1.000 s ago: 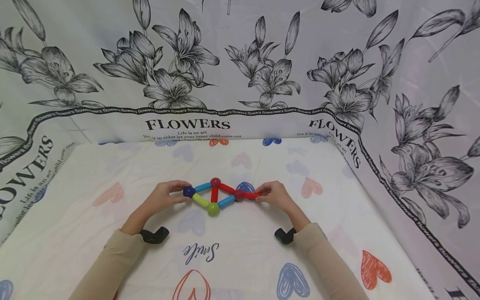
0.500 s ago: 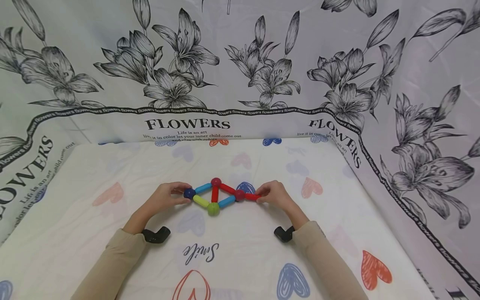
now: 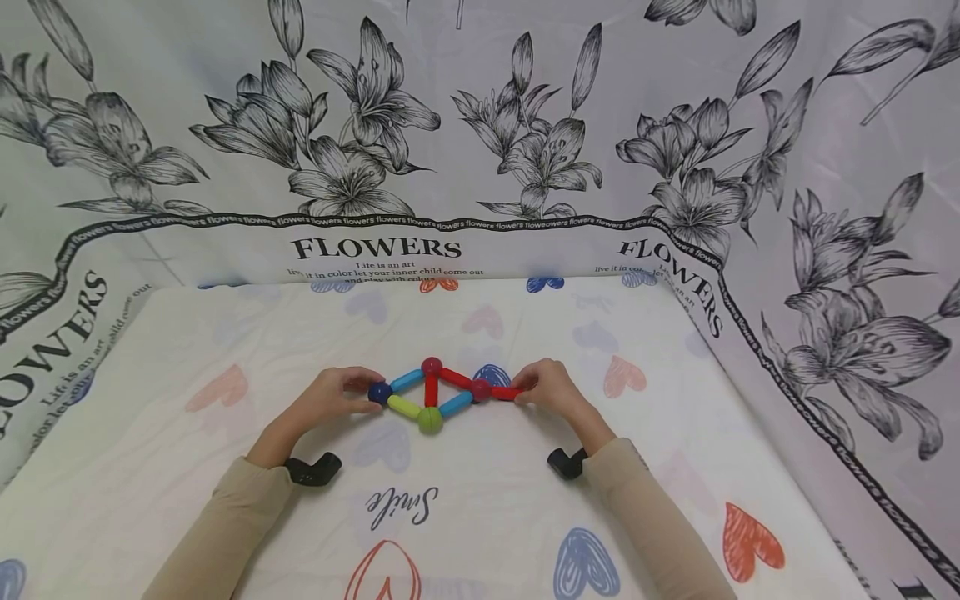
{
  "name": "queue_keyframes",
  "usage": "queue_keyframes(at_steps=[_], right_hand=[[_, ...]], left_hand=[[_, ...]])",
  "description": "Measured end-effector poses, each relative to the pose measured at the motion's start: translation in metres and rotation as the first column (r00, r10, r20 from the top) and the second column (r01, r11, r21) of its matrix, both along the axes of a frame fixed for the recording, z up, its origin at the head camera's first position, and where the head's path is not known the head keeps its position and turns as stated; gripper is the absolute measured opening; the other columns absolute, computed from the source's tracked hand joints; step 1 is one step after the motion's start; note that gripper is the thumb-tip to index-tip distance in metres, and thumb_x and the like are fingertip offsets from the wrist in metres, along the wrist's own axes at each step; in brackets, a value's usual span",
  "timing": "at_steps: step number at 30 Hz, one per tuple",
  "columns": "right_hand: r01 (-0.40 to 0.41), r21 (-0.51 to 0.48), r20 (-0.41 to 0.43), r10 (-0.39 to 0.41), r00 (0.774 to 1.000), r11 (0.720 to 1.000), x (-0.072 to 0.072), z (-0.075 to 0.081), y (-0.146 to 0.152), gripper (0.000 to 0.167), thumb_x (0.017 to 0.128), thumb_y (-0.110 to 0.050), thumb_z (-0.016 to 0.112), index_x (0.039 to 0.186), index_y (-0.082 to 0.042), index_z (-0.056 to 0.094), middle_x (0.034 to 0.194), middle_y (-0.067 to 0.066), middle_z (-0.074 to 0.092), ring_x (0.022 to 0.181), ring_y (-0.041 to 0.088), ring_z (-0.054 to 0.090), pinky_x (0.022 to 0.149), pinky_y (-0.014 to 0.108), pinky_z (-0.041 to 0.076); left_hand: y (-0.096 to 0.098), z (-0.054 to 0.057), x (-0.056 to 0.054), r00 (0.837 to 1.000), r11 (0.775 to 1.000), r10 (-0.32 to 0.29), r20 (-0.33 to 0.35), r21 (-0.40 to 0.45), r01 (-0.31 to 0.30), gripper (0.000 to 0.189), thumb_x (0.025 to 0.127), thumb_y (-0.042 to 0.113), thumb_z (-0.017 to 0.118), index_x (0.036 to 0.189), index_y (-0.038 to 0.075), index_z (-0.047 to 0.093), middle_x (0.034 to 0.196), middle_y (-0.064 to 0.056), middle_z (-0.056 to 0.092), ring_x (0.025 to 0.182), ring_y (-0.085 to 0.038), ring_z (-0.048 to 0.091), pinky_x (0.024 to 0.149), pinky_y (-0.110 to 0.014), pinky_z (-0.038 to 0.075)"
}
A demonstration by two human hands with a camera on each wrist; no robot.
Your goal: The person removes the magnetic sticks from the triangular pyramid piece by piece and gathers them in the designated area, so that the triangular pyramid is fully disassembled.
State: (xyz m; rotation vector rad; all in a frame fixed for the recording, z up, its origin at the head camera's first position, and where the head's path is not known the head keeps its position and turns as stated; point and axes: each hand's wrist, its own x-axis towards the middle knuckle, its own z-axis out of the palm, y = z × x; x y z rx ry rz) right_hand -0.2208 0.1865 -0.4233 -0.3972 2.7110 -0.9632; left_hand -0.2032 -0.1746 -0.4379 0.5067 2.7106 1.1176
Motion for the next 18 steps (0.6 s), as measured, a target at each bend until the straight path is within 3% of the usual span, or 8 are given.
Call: queue_keyframes(at_steps=[7,18], right_hand=[[0.035,-0.036,0.019,-0.034,0.999,0.999,-0.003,0.004,-0.002,0.017,0.085,-0.010,0.071,0.100,-0.002,0.073,0.100,0.016,0.074,0.090,0.023,0.067,0.084,0.037,0.059],[-0.057,-0.170,-0.107,0.039,0.994,0.984,-0.005,0.008,-0.026,0.017,0.087,-0.012,0.069,0.099,-0.001,0.073,0.097,0.015,0.074,0.089,0.023,0.068,0.083,0.035,0.060]], left_hand=[[-0.001,0.001,0.000,1.000,1.000,-0.002,0.021,0.009,0.001,0.044,0.079,0.018,0.079,0.117,0.000,0.066,0.118,-0.019,0.069,0.108,-0.033,0.066,0.096,-0.044,0.055],[-0.002,-0.002,-0.003,0.999,1.000,0.005,0.044,0.007,-0.005,0.045,0.080,0.021,0.079,0.118,0.001,0.066,0.121,-0.020,0.067,0.111,-0.035,0.065,0.098,-0.044,0.054]])
